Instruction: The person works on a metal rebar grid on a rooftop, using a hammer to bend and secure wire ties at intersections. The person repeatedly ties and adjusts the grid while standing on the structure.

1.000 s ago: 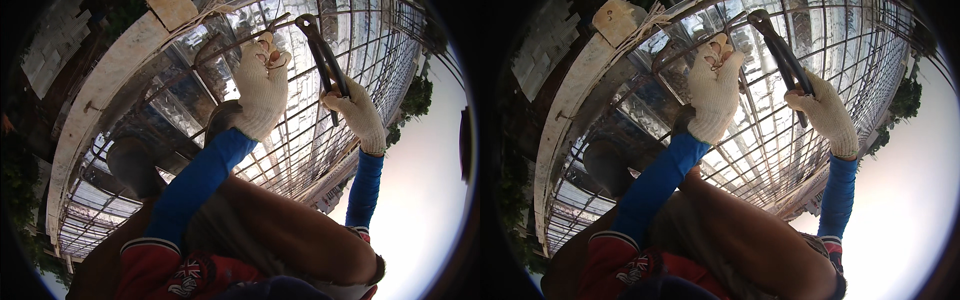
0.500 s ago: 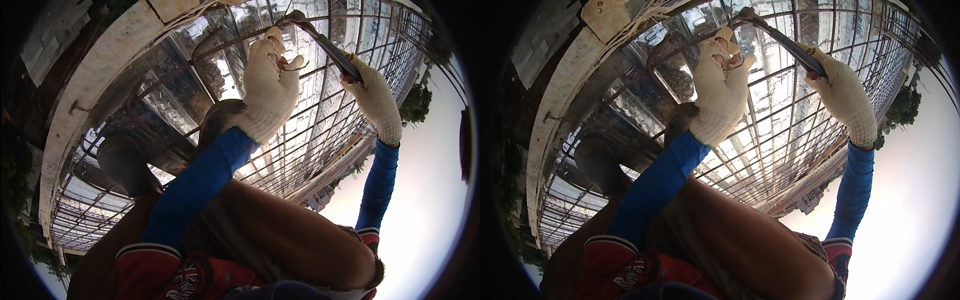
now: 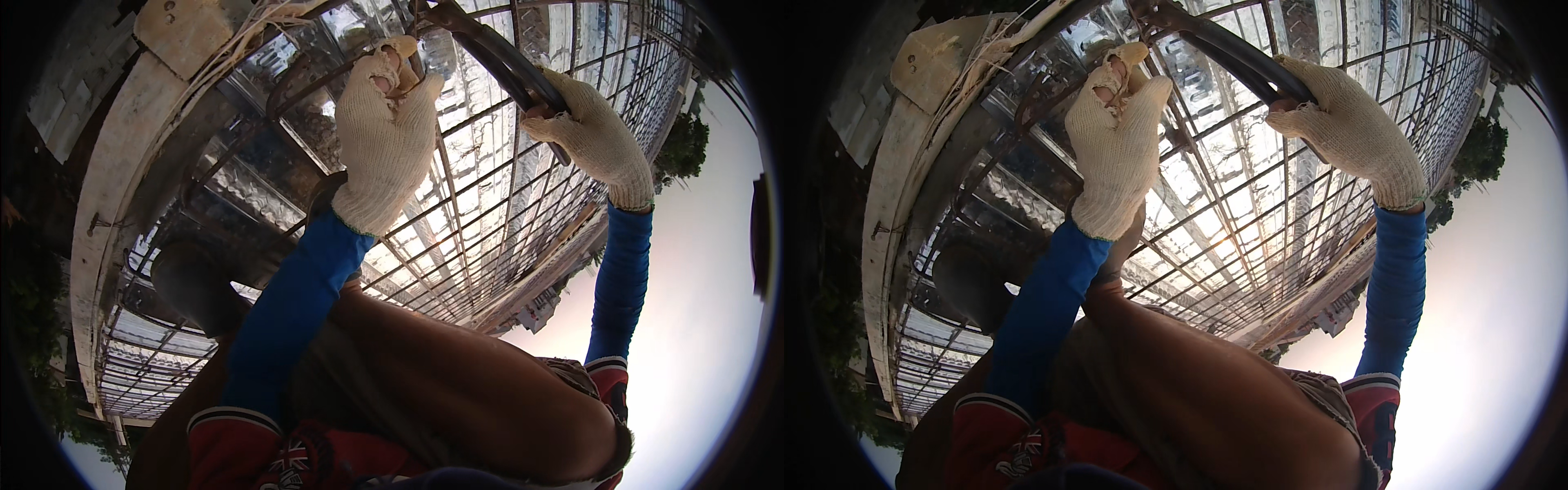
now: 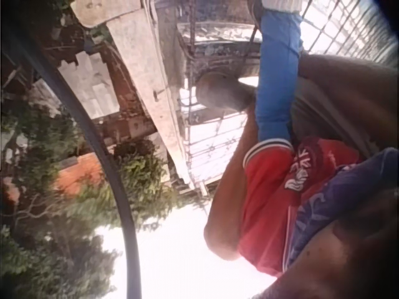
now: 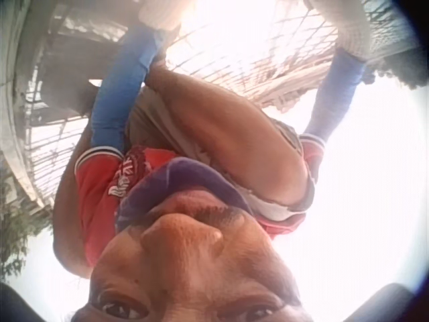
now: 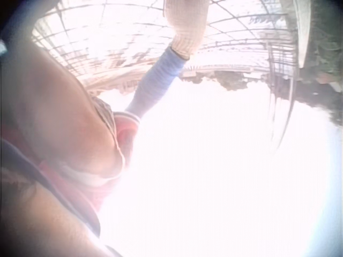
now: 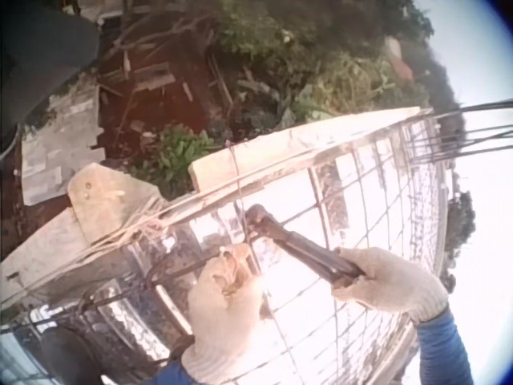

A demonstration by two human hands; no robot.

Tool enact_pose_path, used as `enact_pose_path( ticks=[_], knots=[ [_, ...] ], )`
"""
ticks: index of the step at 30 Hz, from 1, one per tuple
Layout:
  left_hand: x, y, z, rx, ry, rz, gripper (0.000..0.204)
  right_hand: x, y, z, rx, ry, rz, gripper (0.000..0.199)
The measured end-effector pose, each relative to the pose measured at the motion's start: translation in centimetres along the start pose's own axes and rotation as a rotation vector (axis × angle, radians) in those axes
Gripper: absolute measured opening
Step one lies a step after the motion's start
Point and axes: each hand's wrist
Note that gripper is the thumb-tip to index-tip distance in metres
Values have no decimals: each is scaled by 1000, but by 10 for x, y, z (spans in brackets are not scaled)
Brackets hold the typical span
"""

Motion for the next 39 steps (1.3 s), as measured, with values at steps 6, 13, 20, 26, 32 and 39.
enact_pose_path(
  ticks=[6, 13, 20, 26, 32, 39],
  knots=[
    [7, -6, 6, -9, 17, -10, 20, -9, -1, -6, -149, -35, -131, 26],
    [3, 9, 7, -122, -51, 22, 29, -25, -3, -6, -496, -399, 115, 32],
    [0, 20, 15, -14, 71, 63, 33, -16, -29, 11, -1139, -808, 270, 45],
    [3, 13, 12, -128, 58, 111, 24, -19, -37, 5, -1070, -798, 168, 61],
    [-3, 11, 2, -272, -128, 134, 20, -13, -10, 1, -1099, -852, 149, 74],
    [0, 6, 5, -136, -51, 47, 21, -16, -37, 6, -1372, -938, 23, 62]
  ],
)
Point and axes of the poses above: each hand's wrist, its own x-axis towards the middle knuckle, its own z-axis out of the back of the hand, y = z × x, and after that the axes turned 10 degrees about -z, right-handed
